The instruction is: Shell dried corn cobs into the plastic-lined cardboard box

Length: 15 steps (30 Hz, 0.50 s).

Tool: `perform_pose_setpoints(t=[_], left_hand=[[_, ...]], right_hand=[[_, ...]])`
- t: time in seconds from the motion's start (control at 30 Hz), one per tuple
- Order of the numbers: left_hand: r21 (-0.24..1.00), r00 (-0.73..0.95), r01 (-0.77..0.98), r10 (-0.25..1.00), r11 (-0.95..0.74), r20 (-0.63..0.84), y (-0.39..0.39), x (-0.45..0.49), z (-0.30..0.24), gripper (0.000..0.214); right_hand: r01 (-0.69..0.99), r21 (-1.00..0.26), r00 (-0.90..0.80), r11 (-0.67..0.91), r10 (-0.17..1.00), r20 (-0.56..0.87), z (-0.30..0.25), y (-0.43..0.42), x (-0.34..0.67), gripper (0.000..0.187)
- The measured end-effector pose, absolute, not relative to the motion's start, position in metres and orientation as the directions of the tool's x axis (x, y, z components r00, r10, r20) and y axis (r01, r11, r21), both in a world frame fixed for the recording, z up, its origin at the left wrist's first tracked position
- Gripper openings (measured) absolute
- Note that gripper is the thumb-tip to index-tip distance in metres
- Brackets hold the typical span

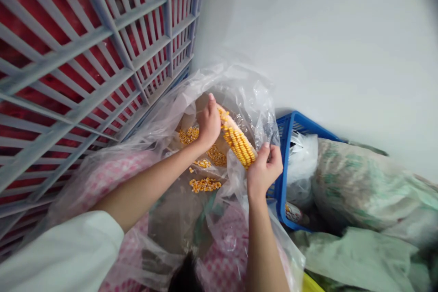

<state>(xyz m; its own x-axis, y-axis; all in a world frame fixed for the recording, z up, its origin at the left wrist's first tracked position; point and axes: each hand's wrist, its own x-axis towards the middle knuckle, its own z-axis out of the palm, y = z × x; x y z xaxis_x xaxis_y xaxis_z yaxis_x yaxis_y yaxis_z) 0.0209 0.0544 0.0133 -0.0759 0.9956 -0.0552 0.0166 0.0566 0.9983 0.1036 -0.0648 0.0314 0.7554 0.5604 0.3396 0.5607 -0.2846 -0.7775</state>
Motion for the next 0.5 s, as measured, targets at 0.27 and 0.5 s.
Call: perform_pose_setpoints(t=[0.27, 0.5], left_hand=[[0.972, 0.105, -0.181, 0.986, 0.146, -0.129, 0.055, 0.026, 0.017, 0.051], [0.634, 0.225, -0.374, 0.729, 0.677, -0.647, 0.063, 0.024, 0.013, 0.050]], right_hand=[[0.376, -0.880, 0.839, -0.290, 0.509, 0.191, 0.033, -0.064, 0.129, 0.031], [0.846, -0.437, 0.514, -0.305, 0.686, 0.515, 0.033, -0.066, 0.101, 0.024]])
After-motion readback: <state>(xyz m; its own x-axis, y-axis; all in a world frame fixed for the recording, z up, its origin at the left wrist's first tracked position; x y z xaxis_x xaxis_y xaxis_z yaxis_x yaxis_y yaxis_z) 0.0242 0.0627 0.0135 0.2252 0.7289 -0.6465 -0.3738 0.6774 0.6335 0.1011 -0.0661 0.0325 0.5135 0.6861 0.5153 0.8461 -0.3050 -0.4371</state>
